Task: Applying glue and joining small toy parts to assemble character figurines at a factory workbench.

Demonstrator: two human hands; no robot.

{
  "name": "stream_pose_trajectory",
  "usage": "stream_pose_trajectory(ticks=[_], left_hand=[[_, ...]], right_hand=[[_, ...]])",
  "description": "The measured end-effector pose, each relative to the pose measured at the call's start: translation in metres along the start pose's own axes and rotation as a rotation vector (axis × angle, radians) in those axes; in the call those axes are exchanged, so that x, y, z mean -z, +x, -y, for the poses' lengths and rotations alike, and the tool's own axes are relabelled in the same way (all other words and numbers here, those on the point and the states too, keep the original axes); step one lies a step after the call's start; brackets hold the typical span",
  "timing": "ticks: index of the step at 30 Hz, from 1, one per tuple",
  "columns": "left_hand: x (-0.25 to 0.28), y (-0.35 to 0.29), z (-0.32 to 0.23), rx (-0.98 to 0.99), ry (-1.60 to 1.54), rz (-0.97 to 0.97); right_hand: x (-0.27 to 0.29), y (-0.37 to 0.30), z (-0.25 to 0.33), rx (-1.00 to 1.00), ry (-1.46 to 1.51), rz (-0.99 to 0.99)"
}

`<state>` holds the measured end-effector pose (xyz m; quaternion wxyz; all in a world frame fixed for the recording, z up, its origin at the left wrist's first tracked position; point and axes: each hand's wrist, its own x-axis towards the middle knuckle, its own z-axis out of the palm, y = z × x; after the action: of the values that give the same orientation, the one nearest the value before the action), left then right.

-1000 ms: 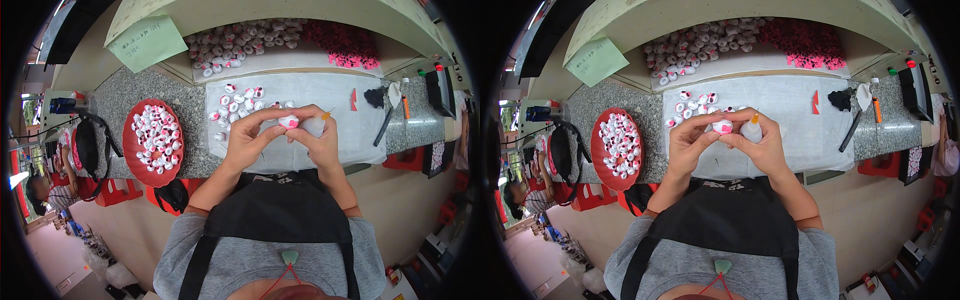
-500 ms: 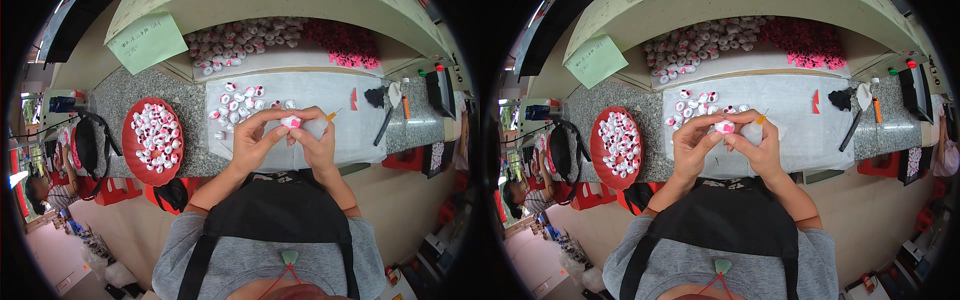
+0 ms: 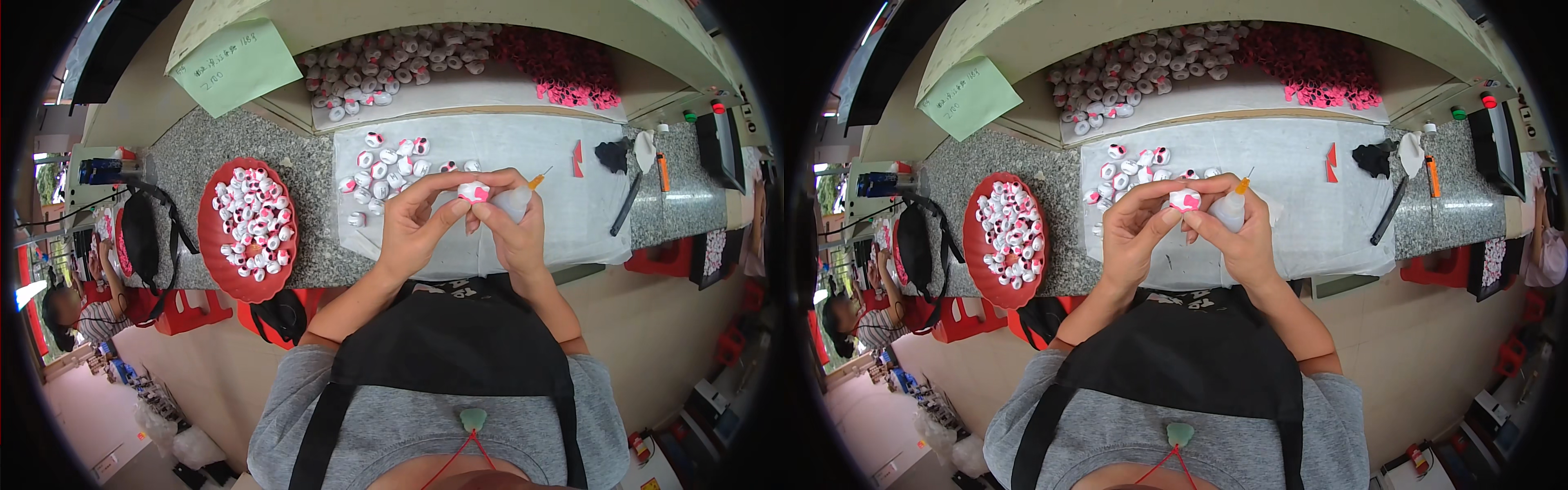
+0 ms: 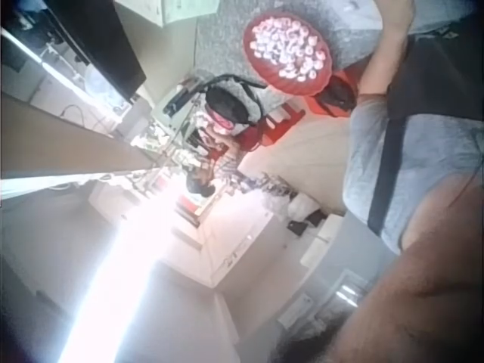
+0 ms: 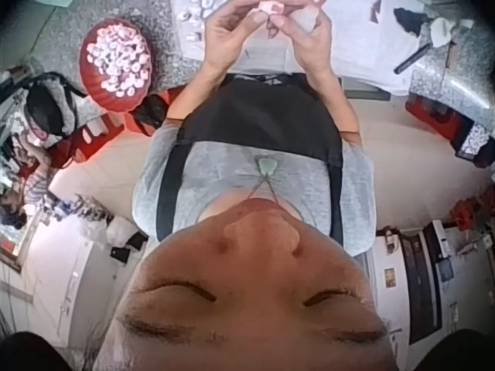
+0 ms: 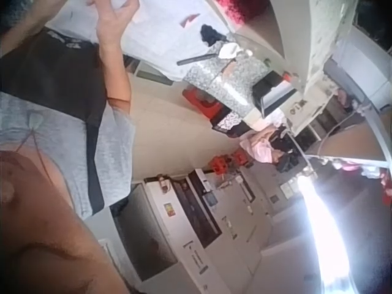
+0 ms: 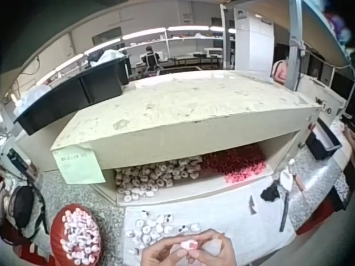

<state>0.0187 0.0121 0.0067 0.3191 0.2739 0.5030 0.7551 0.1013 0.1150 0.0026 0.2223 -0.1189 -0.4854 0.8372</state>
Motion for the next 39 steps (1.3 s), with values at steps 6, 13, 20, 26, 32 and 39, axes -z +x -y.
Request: stream_pose_trajectory(ticks=[6,13,20,26,32,39], left_hand=[[0.003,0.005,0.009,0.070,-0.169,0.060],[-0.007,0.012,0.022,0.051,-0.104,0.074],[0.020,0.074,0.053,-0.309,1.097,0.241],[0.025,0.129,0.049,-0.435,1.175,0.193],[0.020,0.186,0.085,-0.742,1.630,0.143],[0.025,0.193,0.090,-0.910,1.618,0.089]], right_hand=[[0.005,0.001,0.004,-0.016,-0.110,0.018],[0.024,-0.001,0.000,-0.016,-0.120,-0.044],[0.054,0.001,0.025,0.131,-0.518,-0.293],[0.072,-0.013,0.017,0.020,-0.499,-0.313],[0.067,-0.017,0.018,0.006,-0.505,-0.282],[0.076,-0.031,0.018,-0.044,-0.378,-0.171]])
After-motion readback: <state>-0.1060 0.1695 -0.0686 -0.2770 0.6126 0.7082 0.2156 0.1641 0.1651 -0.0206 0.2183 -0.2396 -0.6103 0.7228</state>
